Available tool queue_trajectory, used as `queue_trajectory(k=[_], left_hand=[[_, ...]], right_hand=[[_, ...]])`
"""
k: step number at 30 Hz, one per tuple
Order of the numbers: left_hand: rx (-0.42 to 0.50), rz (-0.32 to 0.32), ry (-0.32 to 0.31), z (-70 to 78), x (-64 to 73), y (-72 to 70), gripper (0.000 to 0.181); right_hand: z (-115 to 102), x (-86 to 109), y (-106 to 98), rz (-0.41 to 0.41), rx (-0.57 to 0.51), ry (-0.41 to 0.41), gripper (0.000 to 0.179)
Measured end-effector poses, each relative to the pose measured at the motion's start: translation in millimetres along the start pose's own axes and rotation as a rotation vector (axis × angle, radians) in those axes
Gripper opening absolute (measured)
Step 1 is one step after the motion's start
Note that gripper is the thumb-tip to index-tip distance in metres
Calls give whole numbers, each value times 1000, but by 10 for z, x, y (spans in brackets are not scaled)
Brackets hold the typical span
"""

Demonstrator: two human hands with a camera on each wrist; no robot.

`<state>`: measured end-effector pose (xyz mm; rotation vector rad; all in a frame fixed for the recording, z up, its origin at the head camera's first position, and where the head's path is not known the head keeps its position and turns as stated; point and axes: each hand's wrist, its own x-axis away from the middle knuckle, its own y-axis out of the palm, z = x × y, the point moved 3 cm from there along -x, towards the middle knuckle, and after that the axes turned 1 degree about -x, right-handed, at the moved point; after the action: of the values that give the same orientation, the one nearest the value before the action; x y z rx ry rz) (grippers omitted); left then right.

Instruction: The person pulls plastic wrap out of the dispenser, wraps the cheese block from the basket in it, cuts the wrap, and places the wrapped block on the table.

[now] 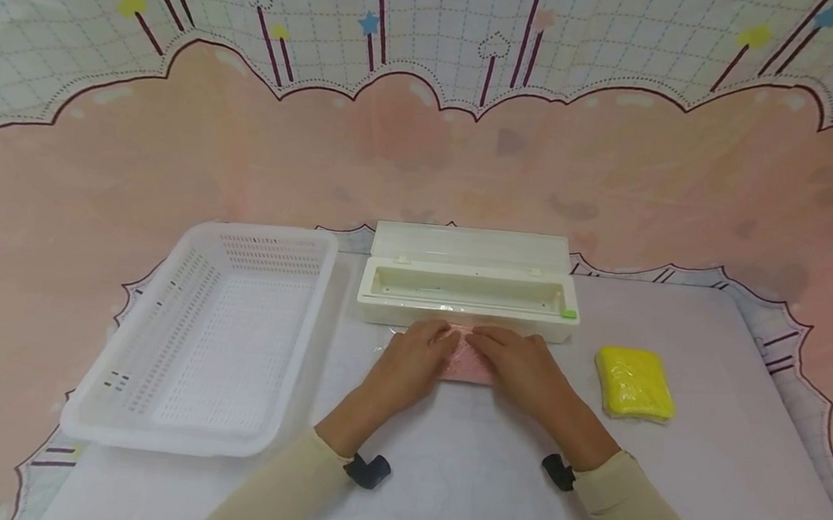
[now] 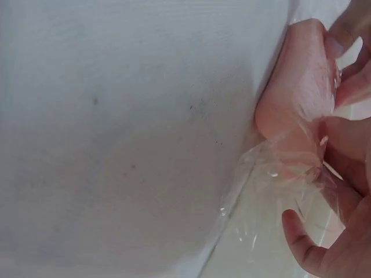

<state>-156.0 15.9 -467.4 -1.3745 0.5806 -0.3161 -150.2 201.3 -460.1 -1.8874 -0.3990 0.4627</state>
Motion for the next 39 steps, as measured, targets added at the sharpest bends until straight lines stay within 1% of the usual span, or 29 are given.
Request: queue_trajectory(k=[3,5,7,9,10,11,12,13,14,15,16,18,20,21,23,25,27,28,29,31,34,36,37,39], left_hand=[[-53,29,-18,28,2,7,29],[-98,57,-29,49,-3,-10,28],[-128,87,-43,68,-14,-41,25],[-130,100,-49,90,-36,-94,23],[-115,99,-51,101,-58,-121,23],[-94,96,-55,112,-92,-149,22],[-69,92,-59,123,-134,-175,21],[-40,80,-67,138,-191,-200,21],[-7,67,-74,154,-261,-229,22],[30,56,-79,173,-340,-254,22],[62,45,-84,195,-429,-274,22],[100,17,-95,251,-624,-304,23],[143,-21,-84,332,-835,-320,24],[169,-42,-78,379,-937,-313,24],[227,-97,-81,477,-1124,-279,26],[274,-162,-98,570,-1273,-222,28],[288,-221,-128,649,-1373,-156,32],[282,-241,-140,682,-1407,-127,35],[265,-254,-152,711,-1439,-101,37],[244,-259,-186,761,-1494,-61,42],[263,-249,-289,812,-1573,-16,44],[290,-257,-380,835,-1614,7,44],[305,-264,-422,844,-1629,16,43],[334,-279,-485,858,-1654,22,41]], right_hand=[[66,22,-13,-8,-109,29,48],[115,52,-43,37,-168,78,43],[168,99,-96,147,-213,152,36],[228,157,-160,314,-228,249,32],[266,187,-191,394,-230,313,32],[307,217,-220,464,-244,379,35],[347,246,-249,510,-275,450,42],[395,267,-268,530,-312,523,51],[442,283,-282,525,-354,595,62],[492,292,-286,497,-394,660,72],[536,292,-285,448,-437,714,83],[619,277,-251,337,-523,785,103],[686,250,-193,256,-568,810,113],[716,236,-160,233,-582,807,112],[758,216,-97,215,-589,809,106],[786,203,-50,216,-585,812,93],[808,189,-23,221,-581,814,77],[815,184,-16,221,-580,820,71],[822,179,-13,220,-582,828,66],[829,170,-26,219,-577,836,64],[842,178,-63,207,-575,867,71],[848,193,-92,201,-567,885,76],[852,203,-103,199,-569,891,76],[872,223,-121,195,-558,893,76]])
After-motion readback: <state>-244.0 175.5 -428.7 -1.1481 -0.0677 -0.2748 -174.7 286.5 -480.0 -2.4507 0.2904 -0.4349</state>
